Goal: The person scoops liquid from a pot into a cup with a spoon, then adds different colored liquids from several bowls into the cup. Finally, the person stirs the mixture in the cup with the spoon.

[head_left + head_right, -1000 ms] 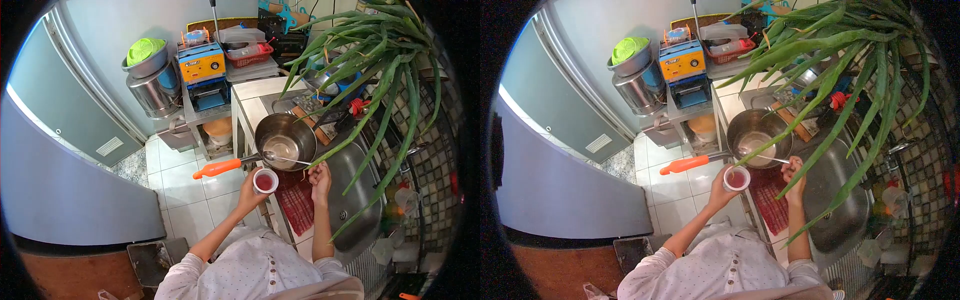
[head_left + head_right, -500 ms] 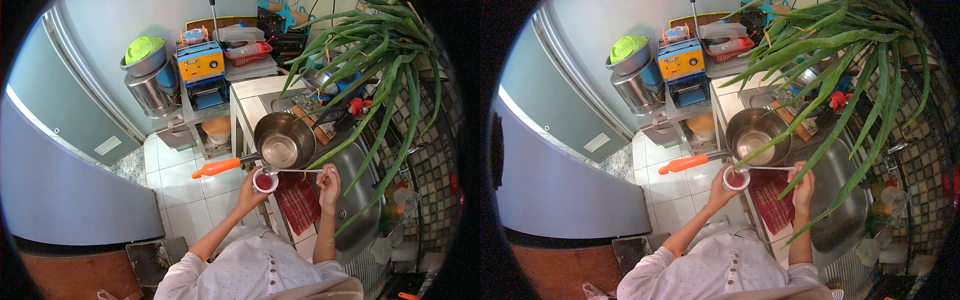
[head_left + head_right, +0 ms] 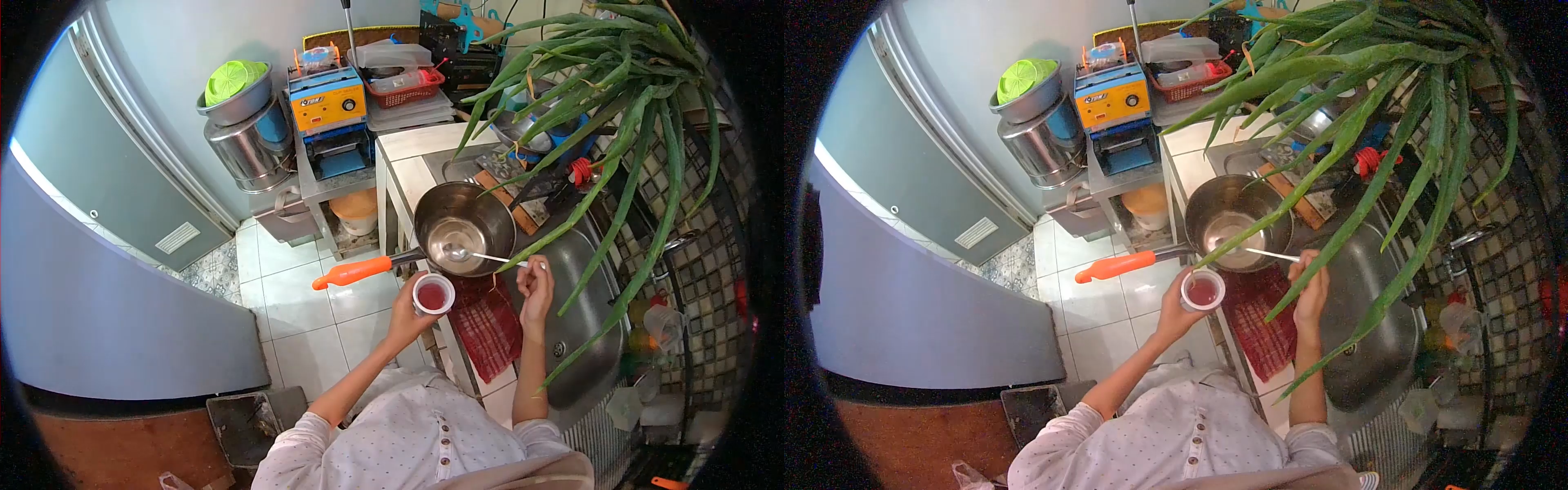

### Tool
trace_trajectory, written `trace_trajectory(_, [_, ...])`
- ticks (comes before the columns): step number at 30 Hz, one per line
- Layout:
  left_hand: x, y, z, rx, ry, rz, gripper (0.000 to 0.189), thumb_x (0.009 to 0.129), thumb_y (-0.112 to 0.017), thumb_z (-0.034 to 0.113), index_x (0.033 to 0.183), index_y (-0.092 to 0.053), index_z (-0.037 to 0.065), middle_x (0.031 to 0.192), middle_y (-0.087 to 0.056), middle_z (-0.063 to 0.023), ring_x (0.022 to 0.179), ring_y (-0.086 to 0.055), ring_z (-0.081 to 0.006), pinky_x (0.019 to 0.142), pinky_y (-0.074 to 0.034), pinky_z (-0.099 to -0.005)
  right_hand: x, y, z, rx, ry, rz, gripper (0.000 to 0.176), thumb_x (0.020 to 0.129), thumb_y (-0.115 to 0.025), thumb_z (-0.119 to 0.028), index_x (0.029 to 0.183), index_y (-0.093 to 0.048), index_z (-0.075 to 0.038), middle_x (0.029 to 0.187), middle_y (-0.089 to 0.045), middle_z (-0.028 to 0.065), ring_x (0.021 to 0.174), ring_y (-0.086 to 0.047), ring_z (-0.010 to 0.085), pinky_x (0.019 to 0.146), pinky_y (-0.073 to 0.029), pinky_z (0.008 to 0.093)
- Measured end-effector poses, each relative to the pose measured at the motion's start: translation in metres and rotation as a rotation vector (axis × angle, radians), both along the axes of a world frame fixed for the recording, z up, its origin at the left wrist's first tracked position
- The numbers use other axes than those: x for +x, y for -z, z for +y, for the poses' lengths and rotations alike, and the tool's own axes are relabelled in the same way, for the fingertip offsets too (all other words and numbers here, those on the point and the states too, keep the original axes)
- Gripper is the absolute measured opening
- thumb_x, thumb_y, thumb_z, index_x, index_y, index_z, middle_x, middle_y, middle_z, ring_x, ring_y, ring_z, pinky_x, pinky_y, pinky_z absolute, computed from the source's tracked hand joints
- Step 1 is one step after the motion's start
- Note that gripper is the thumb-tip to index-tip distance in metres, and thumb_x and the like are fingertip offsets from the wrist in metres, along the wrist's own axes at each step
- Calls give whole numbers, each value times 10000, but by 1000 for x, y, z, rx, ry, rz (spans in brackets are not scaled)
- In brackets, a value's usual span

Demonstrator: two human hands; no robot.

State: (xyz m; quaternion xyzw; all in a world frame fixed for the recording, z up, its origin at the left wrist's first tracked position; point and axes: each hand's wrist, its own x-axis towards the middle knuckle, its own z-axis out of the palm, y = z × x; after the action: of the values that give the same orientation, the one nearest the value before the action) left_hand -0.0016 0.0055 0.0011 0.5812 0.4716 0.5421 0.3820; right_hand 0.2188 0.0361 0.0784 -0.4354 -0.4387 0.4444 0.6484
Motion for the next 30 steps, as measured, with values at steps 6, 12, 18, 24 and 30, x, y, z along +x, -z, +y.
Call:
trace_trajectory(6, [-1, -3, -1, 16, -4, -12, 733, 582, -801, 160, 1198, -439, -6, 1115, -546, -158, 1027, -545, -264, 883, -423, -347, -12, 13, 11, -128, -105, -130, 201, 927, -438, -262, 848, -507, -90, 636, -474, -13, 494, -331, 20, 426, -225, 179])
trace_trajectory(12, [-2, -4, -2, 32, -19, 41, 732, 582, -800, 153, 1197, -439, -9, 1135, -540, -162, 1042, -539, -267, 891, -418, -347, -10, 20, 12, -174, -125, -36, 175, 925, -434, -244, 866, -506, -97, 630, -485, -5, 472, -329, 17, 391, -205, 175])
trace_trajectory(18, [0, 2, -1, 28, -14, 10, 738, 576, -807, 154, 1199, -441, 2, 1138, -537, -159, 1047, -536, -269, 899, -414, -353, -7, 15, 7, -242, -61, 226, 142, 916, -430, -223, 878, -498, -104, 617, -486, 4, 445, -327, 34, 392, -241, 172])
trace_trajectory(24, [0, 3, 0, 38, -6, 26, 745, 576, -812, 163, 1202, -440, 5, 1144, -535, -149, 1058, -528, -268, 900, -414, -351, 8, 12, -2, -161, -102, 296, 145, 912, -416, -212, 919, -489, -87, 654, -465, 0, 472, -335, 47, 406, -257, 174])
trace_trajectory(30, [2, 1, 0, 29, 15, -12, 758, 569, -814, 160, 1209, -438, 8, 1143, -537, -145, 1051, -533, -263, 899, -415, -349, 7, -5, -16, -160, -82, 326, 135, 914, -387, -190, 879, -456, -79, 658, -431, -1, 454, -304, 47, 395, -229, 183])
